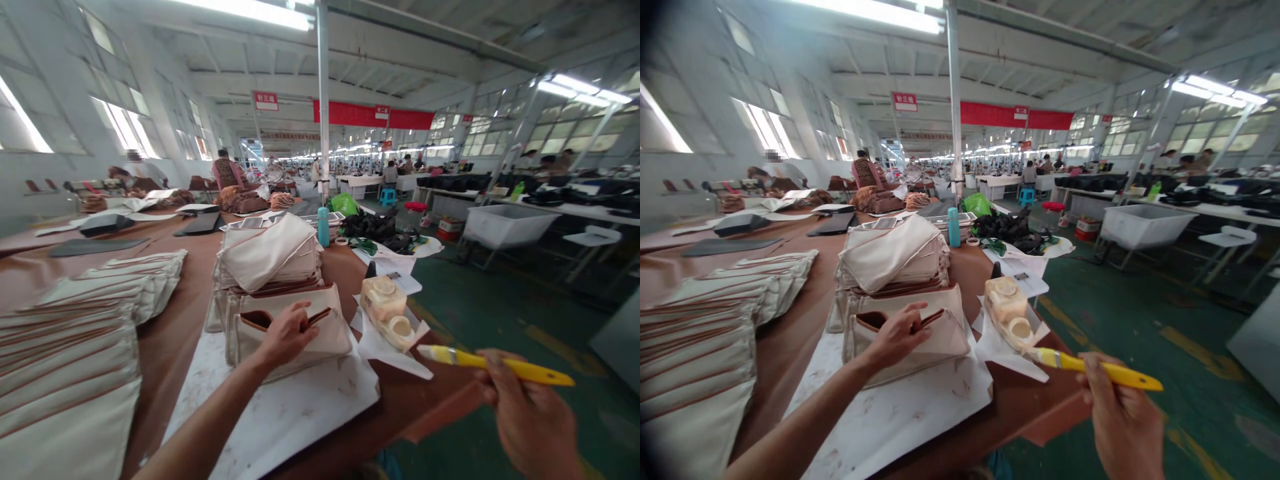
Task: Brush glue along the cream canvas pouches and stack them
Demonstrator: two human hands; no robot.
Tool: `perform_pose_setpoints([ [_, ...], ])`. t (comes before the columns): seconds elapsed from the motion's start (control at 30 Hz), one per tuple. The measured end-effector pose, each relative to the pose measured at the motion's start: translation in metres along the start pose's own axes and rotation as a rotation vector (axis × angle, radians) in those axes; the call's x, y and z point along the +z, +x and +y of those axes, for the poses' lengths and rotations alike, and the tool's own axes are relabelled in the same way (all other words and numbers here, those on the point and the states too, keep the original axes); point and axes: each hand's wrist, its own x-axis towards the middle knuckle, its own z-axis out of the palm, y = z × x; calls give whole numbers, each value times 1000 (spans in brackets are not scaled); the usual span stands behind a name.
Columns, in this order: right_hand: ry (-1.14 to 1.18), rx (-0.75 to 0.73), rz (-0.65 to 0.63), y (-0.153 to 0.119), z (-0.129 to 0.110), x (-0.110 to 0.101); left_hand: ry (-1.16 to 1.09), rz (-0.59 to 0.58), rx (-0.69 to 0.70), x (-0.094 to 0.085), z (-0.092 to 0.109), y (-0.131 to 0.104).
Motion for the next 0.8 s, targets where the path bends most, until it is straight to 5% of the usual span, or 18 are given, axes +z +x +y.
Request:
perform_pose_setpoints([
  [0.13,-204,-130,-175,40,15,28,46,-156,-88,-1,-8,27],
  [0.4,-276,-255,-383,74,55,98,281,-14,-177,6,14,26],
  [0.57,-297,-277,-380,78,59,90,363,79,-50,-2,35,6],
  [0.8,-248,-403,-529,51,50,57,202,-16,-161,-3,46,-11],
])
